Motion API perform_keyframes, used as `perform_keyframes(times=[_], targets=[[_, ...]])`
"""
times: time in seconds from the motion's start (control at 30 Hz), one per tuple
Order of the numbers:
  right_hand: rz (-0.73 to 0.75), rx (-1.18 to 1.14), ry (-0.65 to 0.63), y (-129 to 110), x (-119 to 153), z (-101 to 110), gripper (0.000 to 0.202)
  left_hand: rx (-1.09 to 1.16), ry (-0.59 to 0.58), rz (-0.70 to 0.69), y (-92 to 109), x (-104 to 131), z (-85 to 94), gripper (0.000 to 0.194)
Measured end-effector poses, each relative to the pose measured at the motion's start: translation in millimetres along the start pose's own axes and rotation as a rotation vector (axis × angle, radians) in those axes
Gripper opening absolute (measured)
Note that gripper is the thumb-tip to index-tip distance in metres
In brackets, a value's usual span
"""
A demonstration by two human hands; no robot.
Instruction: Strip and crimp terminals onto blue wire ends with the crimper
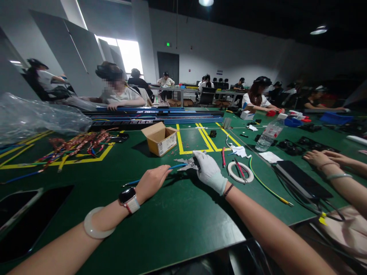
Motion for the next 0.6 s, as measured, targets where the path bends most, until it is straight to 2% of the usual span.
perform_keyframes(times=[0.47, 0.6], targets=[[-0.097, 0.2, -0.06, -9.0, -4.7, 7.8, 0.038, -0.05, 0.07, -0.066, -0.4, 2.0, -1.8, 0.048], [-0.067, 0.207, -0.045, -9.5, -6.4, 10.2, 0.035, -0.043, 0.065, -0.053, -0.3, 1.6, -0.1, 0.047]])
Point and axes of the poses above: each hand's wrist, its own x-axis away from the middle knuckle, its own z-axis out of the back of the hand, y = z × x, the point moved 3 cm from there along -x, towards the middle knuckle, and after that the axes turned 13 degrees about -x, right-handed, at the moved point
